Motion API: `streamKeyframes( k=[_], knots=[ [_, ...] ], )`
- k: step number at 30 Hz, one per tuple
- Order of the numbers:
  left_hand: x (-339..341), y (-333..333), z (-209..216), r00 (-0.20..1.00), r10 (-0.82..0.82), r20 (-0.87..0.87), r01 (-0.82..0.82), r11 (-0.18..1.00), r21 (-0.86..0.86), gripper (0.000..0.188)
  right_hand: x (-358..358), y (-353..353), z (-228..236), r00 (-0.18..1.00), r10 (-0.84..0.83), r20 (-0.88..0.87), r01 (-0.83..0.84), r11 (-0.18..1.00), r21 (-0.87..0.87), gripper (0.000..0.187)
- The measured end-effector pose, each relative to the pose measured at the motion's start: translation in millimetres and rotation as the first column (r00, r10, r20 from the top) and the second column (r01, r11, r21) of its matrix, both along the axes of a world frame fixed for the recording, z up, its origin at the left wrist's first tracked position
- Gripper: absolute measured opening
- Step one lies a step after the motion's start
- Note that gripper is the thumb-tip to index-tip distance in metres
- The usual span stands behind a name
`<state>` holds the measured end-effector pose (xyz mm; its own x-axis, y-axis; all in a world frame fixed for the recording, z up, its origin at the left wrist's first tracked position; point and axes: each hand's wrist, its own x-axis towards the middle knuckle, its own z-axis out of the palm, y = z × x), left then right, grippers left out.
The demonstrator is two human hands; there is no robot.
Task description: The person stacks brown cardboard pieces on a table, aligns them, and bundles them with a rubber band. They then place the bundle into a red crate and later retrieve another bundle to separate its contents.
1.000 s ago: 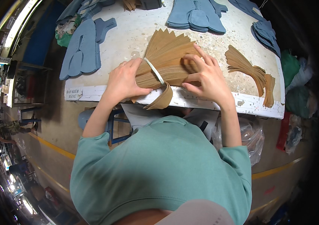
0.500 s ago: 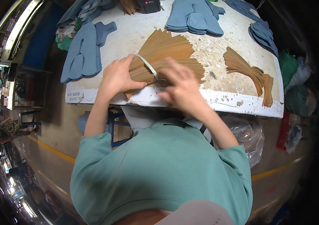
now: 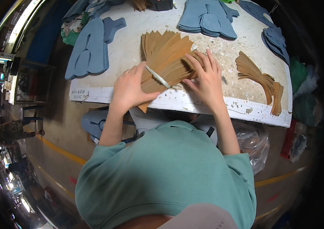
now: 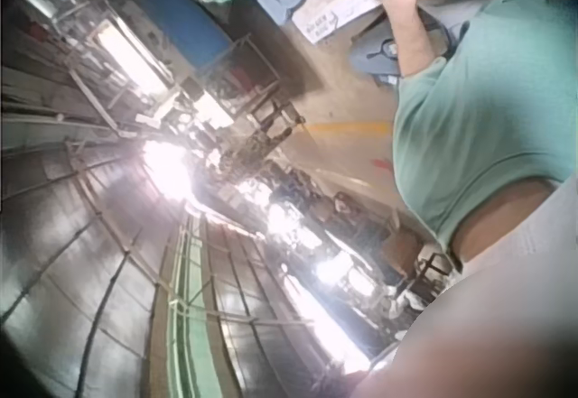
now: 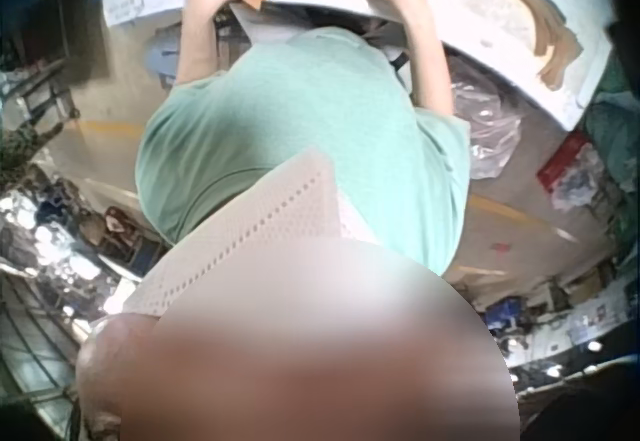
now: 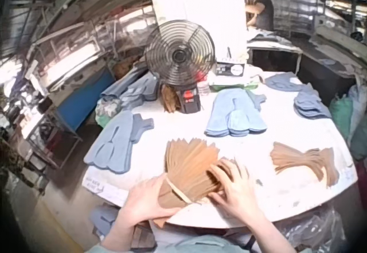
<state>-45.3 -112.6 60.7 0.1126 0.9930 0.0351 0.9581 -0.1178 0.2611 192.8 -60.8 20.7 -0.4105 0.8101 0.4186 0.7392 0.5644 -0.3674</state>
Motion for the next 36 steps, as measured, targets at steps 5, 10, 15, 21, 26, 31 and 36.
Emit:
streamKeyframes(
  k=[5, 10, 15, 21, 26, 31, 36],
  knots=[
    [-31.9, 18.5, -4.2, 0.971, -0.223, 0.090, 0.229, 0.971, -0.073, 0.094, -17.0, 31.6, 18.0, 0.930, 0.259, 0.261, -0.264, 0.964, -0.017, 0.106],
    [-46.0, 35.3, 2.7, 0.947, -0.314, 0.065, 0.319, 0.941, -0.113, 0.093, -54.3, 74.7, 30.5, 0.680, 0.656, 0.327, -0.629, 0.751, -0.200, 0.120],
    [-42.9, 31.0, 4.1, 0.979, -0.193, 0.065, 0.200, 0.973, -0.119, 0.091, -51.7, 78.1, 32.9, 0.749, 0.578, 0.324, -0.551, 0.815, -0.180, 0.098],
    [-30.0, 16.7, -1.9, 0.988, -0.155, 0.025, 0.155, 0.988, -0.005, 0.085, -44.1, 73.3, 22.9, 0.768, 0.560, 0.311, -0.607, 0.792, 0.072, 0.087],
    [-45.3, 42.7, 2.0, 0.791, -0.384, 0.476, 0.380, 0.918, 0.109, 0.038, -42.0, 85.1, 11.0, 0.767, 0.595, 0.242, -0.602, 0.797, -0.052, 0.094],
    [-50.6, 63.4, -4.1, 0.763, -0.506, 0.402, 0.530, 0.846, 0.058, 0.016, -35.0, 86.4, 7.2, 0.780, 0.592, 0.202, -0.609, 0.792, 0.032, 0.093],
    [-66.8, 69.7, -4.4, 0.764, -0.514, 0.389, 0.543, 0.839, 0.041, 0.022, -29.2, 84.0, 6.1, 0.800, 0.574, 0.174, -0.582, 0.813, -0.006, 0.091]
  ],
)
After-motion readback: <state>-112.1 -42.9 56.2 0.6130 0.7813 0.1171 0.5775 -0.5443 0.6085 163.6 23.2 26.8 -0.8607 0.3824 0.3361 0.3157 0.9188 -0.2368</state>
